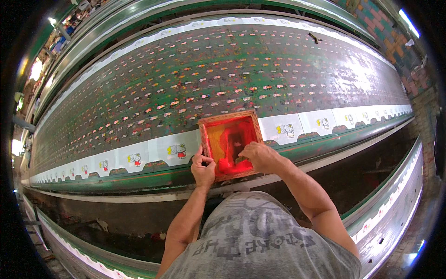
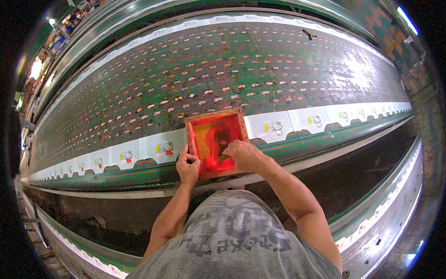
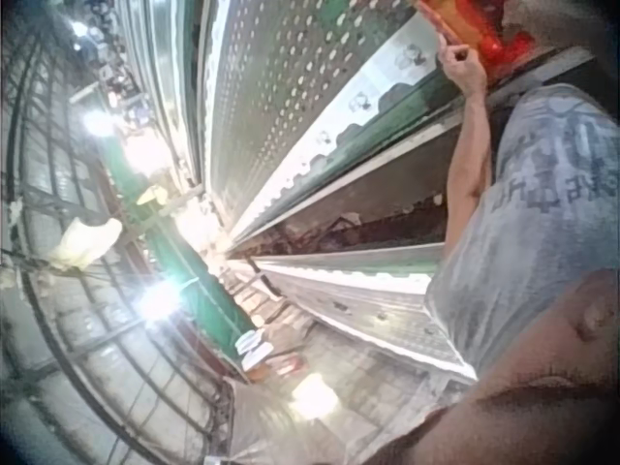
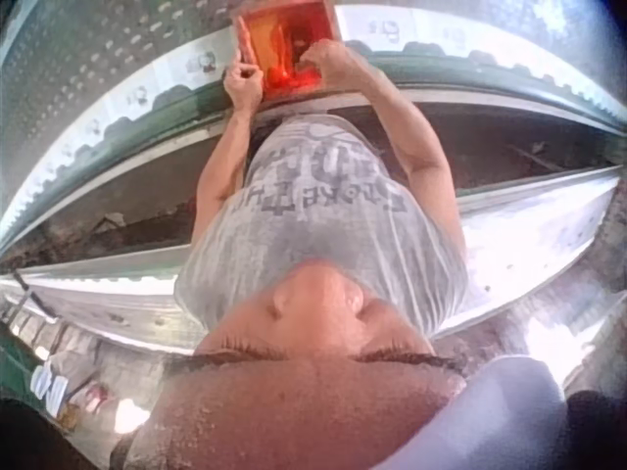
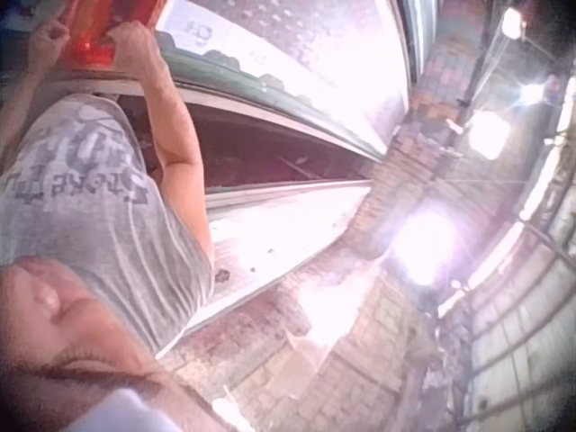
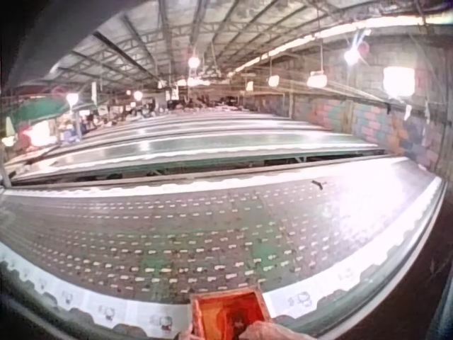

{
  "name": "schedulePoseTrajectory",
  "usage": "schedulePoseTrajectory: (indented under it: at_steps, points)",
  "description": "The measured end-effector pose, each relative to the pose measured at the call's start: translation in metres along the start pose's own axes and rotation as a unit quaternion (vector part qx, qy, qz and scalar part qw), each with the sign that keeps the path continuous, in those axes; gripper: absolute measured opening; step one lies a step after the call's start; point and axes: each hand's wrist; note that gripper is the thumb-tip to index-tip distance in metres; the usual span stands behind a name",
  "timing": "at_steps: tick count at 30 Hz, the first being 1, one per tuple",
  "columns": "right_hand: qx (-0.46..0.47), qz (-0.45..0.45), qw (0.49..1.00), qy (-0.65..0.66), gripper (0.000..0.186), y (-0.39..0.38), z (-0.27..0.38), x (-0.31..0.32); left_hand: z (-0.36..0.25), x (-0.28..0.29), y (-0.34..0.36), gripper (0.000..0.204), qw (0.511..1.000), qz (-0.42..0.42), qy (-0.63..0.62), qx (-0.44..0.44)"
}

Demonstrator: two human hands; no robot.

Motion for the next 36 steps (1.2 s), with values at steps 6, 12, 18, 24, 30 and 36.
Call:
schedulePoseTrajectory:
  at_steps: [6,12,18,24,30,36]
  points:
    - [-0.024,-0.087,0.996,-0.002,0.041,0.046,-0.032,0.011,0.000,-0.002,0.000,0.015,0.999,-0.004,0.012,-0.033]
    - [-0.031,-0.160,0.986,-0.039,0.049,0.046,-0.025,-0.009,-0.016,-0.002,-0.002,0.016,0.999,-0.007,0.038,-0.039]
    - [-0.020,-0.145,0.986,-0.077,0.056,0.011,0.017,-0.038,0.001,-0.001,-0.004,0.013,0.999,0.003,0.028,-0.044]
    - [-0.038,-0.109,0.992,-0.058,0.056,-0.016,0.045,-0.048,-0.028,-0.003,-0.014,0.046,0.990,0.000,0.106,-0.091]
    - [-0.030,-0.064,0.997,0.035,0.049,-0.032,0.054,-0.035,-0.023,-0.003,-0.005,0.046,0.984,0.000,0.148,-0.096]
    - [-0.109,-0.287,0.948,0.082,0.036,-0.065,0.020,-0.052,-0.040,-0.011,-0.004,0.032,0.987,-0.021,0.126,-0.101]
Point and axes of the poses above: each hand's wrist, its own y-axis towards the middle knuckle, its own x-axis out of the back of the hand, z = x × y, and after that the axes turned 14 degrees about z, right-handed
